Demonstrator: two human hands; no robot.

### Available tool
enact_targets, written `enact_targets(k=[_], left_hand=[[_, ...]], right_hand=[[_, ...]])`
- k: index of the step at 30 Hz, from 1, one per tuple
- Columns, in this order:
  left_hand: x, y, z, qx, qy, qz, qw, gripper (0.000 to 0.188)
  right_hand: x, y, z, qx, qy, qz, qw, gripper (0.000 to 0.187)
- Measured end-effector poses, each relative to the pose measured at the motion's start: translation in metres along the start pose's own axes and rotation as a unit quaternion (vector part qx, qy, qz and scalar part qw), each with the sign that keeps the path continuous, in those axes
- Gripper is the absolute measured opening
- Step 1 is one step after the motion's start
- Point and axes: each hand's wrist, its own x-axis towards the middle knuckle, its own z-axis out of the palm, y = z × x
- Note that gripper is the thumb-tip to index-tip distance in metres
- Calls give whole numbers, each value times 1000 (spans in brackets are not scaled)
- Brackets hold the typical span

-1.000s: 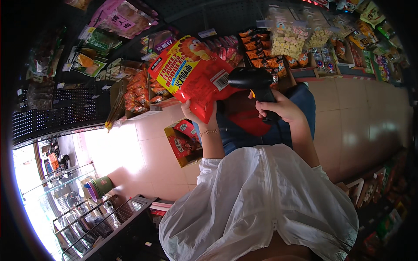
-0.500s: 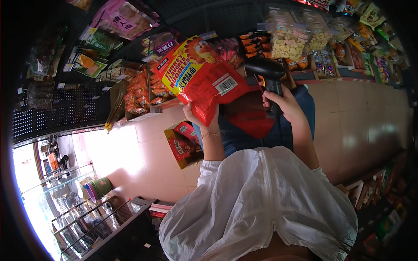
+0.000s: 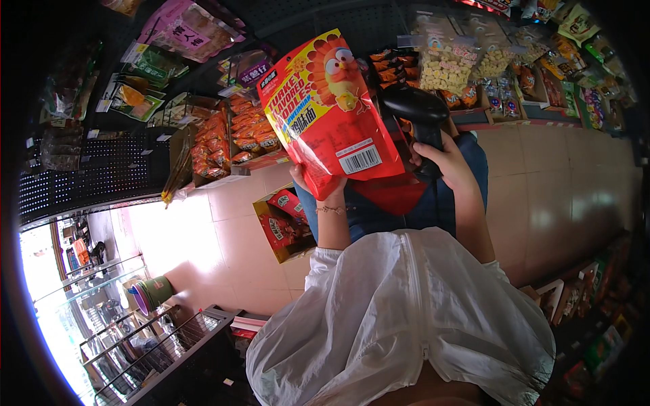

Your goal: The person scans barcodes on snack packages, including peanuts, fries packaging, and turkey-flavored noodles, with a barcode scanner, then places the items on shelves.

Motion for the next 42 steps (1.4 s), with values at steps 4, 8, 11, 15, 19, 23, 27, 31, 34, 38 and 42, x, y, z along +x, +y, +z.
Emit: enact_targets(k=[4, 8, 11, 15, 19, 23, 27, 31, 34, 38, 42], left_hand=[[-1, -2, 6, 8, -1, 0, 1000, 65], [-2, -2, 7, 6, -1, -14, 1000, 63], [-2, 0, -2, -2, -21, -26, 999, 64], [-1, 0, -9, -21, -68, -39, 997, 66], [-1, -1, -5, 2, -61, -32, 998, 66], [-2, 0, -5, -9, -66, -41, 997, 66], [-2, 4, -11, -2, -51, -35, 998, 64], [-2, 8, -13, -3, -66, -33, 997, 63], [-1, 10, -11, 15, -64, -36, 997, 63], [1, 13, -2, 30, -86, -23, 996, 63], [0, 13, 1, 9, -45, -36, 998, 62]], right_hand=[[-1, 2, -4, 21, -13, -6, 1000, 18], [0, 6, -7, -1, -38, -2, 999, 18], [-2, 2, -2, -38, -27, 20, 999, 22], [-1, 6, -2, -29, -36, 14, 999, 23], [-1, 6, -4, -32, -25, 13, 999, 22], [-1, 6, -4, -33, -20, 12, 999, 20], [0, 6, -4, -47, -18, 9, 999, 20], [1, 6, -5, -50, -22, -3, 999, 19], [1, 6, -5, -44, -20, -3, 999, 19], [2, 7, -5, -35, -18, -3, 999, 20], [4, 10, -5, -30, -9, 1, 1000, 20]])
